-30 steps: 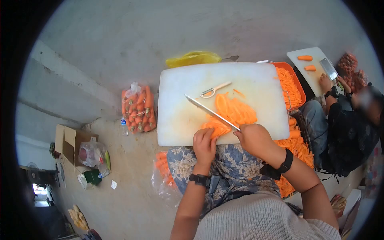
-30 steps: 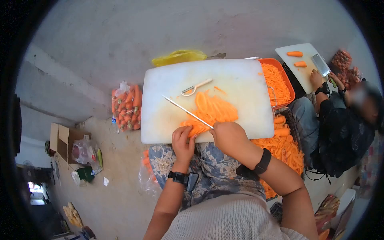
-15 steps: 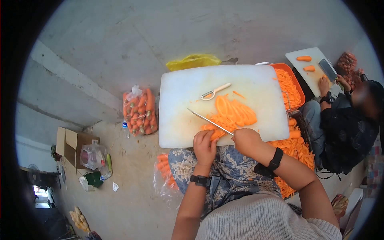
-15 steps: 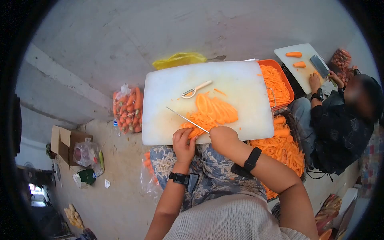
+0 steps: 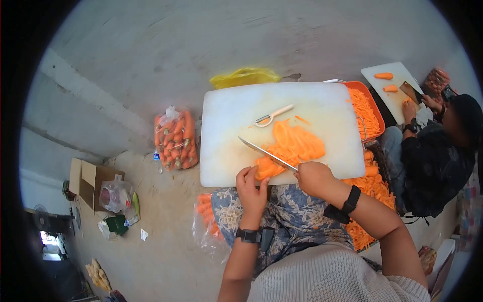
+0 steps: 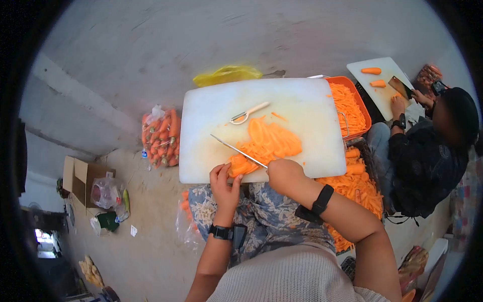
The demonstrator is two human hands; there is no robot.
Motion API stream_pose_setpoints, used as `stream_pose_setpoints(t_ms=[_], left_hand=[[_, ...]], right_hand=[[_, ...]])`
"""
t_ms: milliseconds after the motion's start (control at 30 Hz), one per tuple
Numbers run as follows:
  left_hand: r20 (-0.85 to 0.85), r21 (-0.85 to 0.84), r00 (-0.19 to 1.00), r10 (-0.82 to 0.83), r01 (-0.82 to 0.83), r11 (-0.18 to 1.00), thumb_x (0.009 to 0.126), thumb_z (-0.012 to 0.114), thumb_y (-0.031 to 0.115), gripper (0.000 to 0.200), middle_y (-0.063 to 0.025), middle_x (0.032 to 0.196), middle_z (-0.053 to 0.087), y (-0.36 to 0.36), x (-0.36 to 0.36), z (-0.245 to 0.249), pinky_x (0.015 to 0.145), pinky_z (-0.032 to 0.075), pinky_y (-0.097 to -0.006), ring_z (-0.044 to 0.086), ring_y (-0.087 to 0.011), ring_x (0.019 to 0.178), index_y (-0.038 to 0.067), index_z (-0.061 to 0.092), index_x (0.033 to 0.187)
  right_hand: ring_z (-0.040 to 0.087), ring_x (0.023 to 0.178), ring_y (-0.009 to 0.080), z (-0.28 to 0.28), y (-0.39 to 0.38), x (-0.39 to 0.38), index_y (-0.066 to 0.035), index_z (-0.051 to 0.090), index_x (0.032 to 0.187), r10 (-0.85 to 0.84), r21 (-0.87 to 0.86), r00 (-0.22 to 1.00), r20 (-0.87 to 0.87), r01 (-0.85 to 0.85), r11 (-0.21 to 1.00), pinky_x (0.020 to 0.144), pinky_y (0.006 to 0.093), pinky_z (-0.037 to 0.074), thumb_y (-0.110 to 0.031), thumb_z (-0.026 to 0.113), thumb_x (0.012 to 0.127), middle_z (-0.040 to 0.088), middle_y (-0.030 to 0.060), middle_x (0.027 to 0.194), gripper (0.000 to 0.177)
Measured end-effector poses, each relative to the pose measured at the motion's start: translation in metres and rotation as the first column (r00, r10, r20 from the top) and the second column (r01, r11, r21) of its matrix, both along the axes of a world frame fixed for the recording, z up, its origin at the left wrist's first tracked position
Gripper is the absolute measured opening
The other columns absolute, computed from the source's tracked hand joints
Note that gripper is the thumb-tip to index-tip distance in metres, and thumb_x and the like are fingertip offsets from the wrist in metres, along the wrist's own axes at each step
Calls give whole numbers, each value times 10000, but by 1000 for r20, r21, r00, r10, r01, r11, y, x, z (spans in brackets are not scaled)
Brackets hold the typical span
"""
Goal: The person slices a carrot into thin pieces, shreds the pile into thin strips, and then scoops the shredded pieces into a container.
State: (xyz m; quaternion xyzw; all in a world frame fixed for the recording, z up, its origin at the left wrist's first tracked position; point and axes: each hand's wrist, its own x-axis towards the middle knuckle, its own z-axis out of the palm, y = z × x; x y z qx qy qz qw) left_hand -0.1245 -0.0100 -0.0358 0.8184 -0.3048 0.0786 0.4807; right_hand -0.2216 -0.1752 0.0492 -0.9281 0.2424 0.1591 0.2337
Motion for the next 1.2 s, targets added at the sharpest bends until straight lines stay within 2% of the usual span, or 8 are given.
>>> stream_pose_setpoints(t_ms=[33,167,333,700,767,1000,1067,1200], left_hand=[[-108,-9,994,12,-13,1000,750,743,132,323,-151,1042,611,1,1,0,857,474,-391,579,-334,980,16,654,1037],[-139,36,986,-88,94,995,760,750,122,290,-127,1028,619,8,13,-15,824,501,-366,589,-278,996,25,671,1022],[9,93,997,-76,75,993,733,769,135,307,-123,1023,627,-3,8,-4,853,477,-374,582,-299,1003,31,683,1009],[39,103,991,-126,121,987,717,756,123,308,-129,989,630,-9,6,-4,827,480,-393,586,-320,937,29,684,1001],[62,112,987,-148,140,984,715,756,122,305,-129,981,631,-9,5,-3,826,481,-393,588,-318,934,29,685,997],[94,88,988,-118,110,990,707,765,123,325,-122,988,622,-7,4,-8,825,478,-386,585,-301,944,37,692,1013],[104,59,988,-115,109,992,710,763,122,324,-123,991,620,-9,4,-9,824,477,-386,583,-302,939,38,692,1015],[121,69,987,-109,102,992,714,759,118,297,-121,981,619,-8,3,-10,823,477,-384,583,-306,938,35,689,991]], right_hand=[[662,782,353,1,0,-1,4,677,846,1,-1,1000,-1,-1,1000,686,443,522,-191,579,877,668,201,821,220],[660,784,353,-1,3,-1,1,673,843,20,-1,1000,7,-20,1000,685,443,522,-171,581,865,667,197,816,196],[641,726,369,-6,-1,-2,10,645,830,58,1,998,18,-58,998,649,459,509,-195,570,878,642,205,748,224],[623,671,385,-13,0,-2,24,627,827,34,9,999,39,-34,999,615,474,491,-219,580,883,616,214,678,254],[638,698,389,-23,-2,-1,4,639,804,-83,58,987,137,76,995,650,470,502,-220,583,871,641,216,734,240],[633,718,395,-26,-6,1,21,625,751,-118,90,979,168,104,991,661,479,495,-256,589,877,636,221,722,306],[630,691,398,-28,-9,-4,21,617,754,-86,57,951,296,73,996,642,473,497,-257,584,887,630,220,698,309],[606,625,403,22,-2,-6,15,599,768,-61,-13,938,341,69,998,585,483,476,-252,596,886,595,222,635,292]])
